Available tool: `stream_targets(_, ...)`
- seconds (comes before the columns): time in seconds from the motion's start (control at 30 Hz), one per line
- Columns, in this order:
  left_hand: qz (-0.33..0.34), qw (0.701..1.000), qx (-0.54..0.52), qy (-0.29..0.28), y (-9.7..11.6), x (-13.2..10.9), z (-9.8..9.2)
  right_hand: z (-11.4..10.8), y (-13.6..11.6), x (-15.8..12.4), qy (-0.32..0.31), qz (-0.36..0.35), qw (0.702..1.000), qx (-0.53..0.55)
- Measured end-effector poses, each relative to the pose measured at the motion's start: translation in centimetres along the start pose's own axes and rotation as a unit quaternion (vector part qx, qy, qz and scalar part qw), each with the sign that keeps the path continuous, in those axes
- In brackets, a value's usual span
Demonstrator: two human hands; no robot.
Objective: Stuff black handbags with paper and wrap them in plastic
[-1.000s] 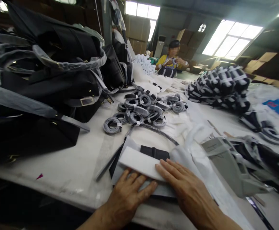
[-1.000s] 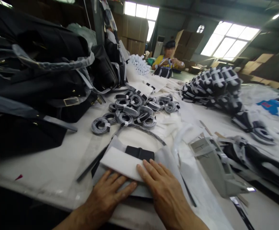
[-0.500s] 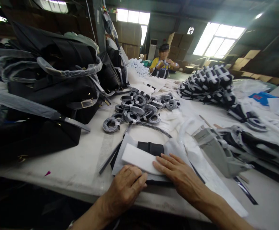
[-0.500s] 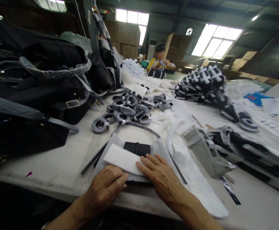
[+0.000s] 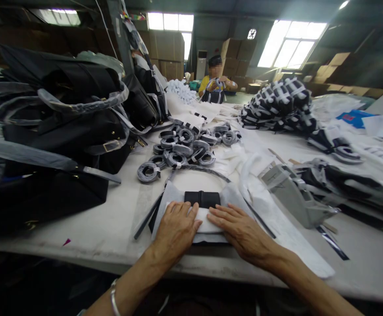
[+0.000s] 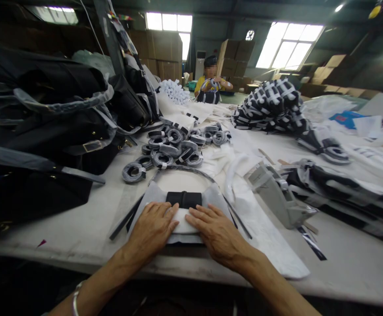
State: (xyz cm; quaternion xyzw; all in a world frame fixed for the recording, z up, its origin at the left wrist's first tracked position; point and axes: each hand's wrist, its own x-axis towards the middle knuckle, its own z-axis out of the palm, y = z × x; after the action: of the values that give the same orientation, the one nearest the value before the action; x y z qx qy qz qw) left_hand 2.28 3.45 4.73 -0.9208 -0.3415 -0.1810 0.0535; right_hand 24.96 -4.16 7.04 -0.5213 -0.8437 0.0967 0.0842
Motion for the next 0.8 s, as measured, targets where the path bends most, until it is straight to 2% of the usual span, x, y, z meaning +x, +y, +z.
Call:
stream_targets(0.17,0.005,0.999,-0.006,0.034,0.2,-0.7,0.5,-0.1,-0.6,-0.1,-0.009,0.006,1.0,0.005)
stream_targets(0.4,0.018,0.999,-0.005,0.034,0.1,-0.9,0.7,0.8,-1.0,0.0,0.003,0.015,1.0,-0.02)
stream_targets(0.53,0.098,0.993,-0.029,0.06,-0.3,-1.3,0.5,1.0,-1.1,0.0,-0.001,0.017,0.999,-0.052)
stream_targets(0.67,0.188,0.979,-0.045,0.061,0.1,-2.4,0.6,1.0,-0.9,0.0,0.011,0.001,0.998,-0.067)
stream_targets(0.8,0.187,0.978,-0.011,0.09,1.6,-3.8,1.6,1.5,-1.2,-0.2,0.049,-0.027,0.993,-0.106)
